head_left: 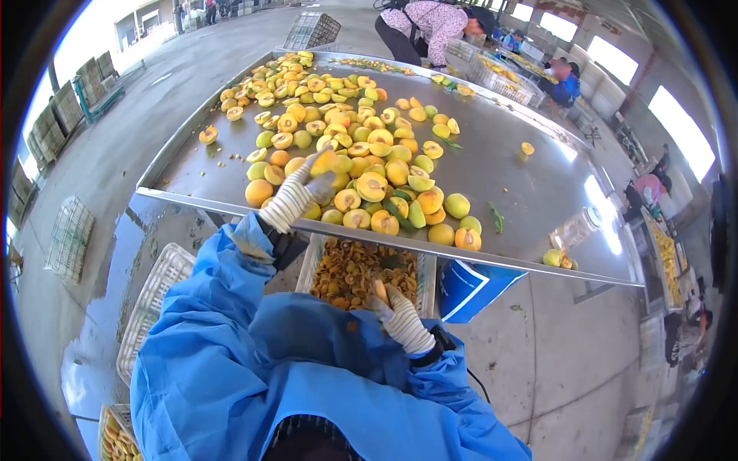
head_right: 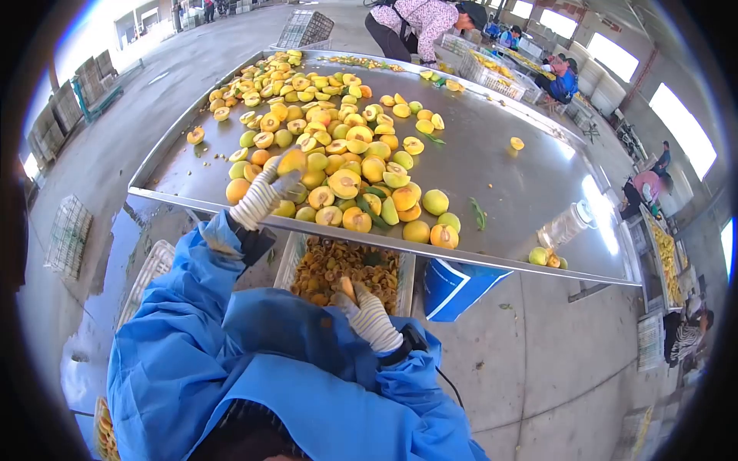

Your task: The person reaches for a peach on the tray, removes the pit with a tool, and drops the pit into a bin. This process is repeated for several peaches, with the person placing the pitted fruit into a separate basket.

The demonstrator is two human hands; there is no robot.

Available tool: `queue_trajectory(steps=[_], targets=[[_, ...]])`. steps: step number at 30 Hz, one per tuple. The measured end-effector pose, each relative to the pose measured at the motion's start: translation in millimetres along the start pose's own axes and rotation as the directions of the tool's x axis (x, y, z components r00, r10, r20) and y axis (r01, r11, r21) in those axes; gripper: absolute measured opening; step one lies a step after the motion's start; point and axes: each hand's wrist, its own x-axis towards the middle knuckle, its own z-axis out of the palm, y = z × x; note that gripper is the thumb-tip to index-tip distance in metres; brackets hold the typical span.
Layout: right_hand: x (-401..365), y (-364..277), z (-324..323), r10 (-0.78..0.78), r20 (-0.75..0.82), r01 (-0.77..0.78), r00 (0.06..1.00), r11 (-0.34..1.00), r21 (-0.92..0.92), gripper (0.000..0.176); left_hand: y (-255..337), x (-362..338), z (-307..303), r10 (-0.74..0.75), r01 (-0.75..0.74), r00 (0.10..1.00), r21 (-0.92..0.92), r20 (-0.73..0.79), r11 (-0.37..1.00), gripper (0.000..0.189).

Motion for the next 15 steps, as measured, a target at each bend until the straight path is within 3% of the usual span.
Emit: queue_trajectory(steps=[2, 4, 5, 8, 10, 11, 12, 13, 15], targets=[[2, -8, 1, -0.080, -0.070, 0.097, 0.994, 0.952, 0.290, 0.035, -5, -38, 43, -0.061, 0.049, 0.995, 0.146, 0.077, 0.988, 0.061], [4, -15, -3, -0.055, -0.134, 0.114, 0.990, 0.867, 0.485, 0.036, -10, -75, 79, 0.119, -0.217, 0.960, 0.404, 0.253, 0.889, 0.076], [5, -18, -4, -0.046, -0.166, 0.133, 0.985, 0.813, 0.566, 0.037, -23, -87, 91, 0.141, -0.264, 0.950, 0.480, 0.277, 0.837, 0.080], [1, -28, 2, -0.080, -0.202, 0.191, 0.976, 0.760, 0.622, 0.040, -39, -113, 116, 0.175, -0.354, 0.925, 0.594, 0.339, 0.722, 0.091], [-5, -28, 6, -0.099, -0.201, 0.204, 0.975, 0.761, 0.616, 0.040, -51, -122, 125, 0.304, -0.439, 0.895, 0.538, 0.326, 0.719, 0.094], [-6, -27, 7, -0.101, -0.199, 0.204, 0.975, 0.762, 0.615, 0.040, -54, -127, 127, 0.262, -0.319, 0.940, 0.287, 0.219, 0.903, 0.089], [-5, -27, 7, -0.106, -0.195, 0.205, 0.975, 0.763, 0.613, 0.040, -57, -134, 128, 0.187, -0.188, 0.974, -0.007, 0.129, 0.982, 0.085], [-6, -24, 7, -0.122, -0.186, 0.214, 0.975, 0.742, 0.636, 0.039, -60, -135, 127, 0.106, -0.064, 0.984, -0.264, 0.145, 0.962, 0.079], [-2, -19, 12, -0.153, -0.178, 0.233, 0.972, 0.740, 0.632, 0.038, -66, -136, 122, -0.021, 0.193, 0.965, -0.656, 0.261, 0.730, 0.069]])
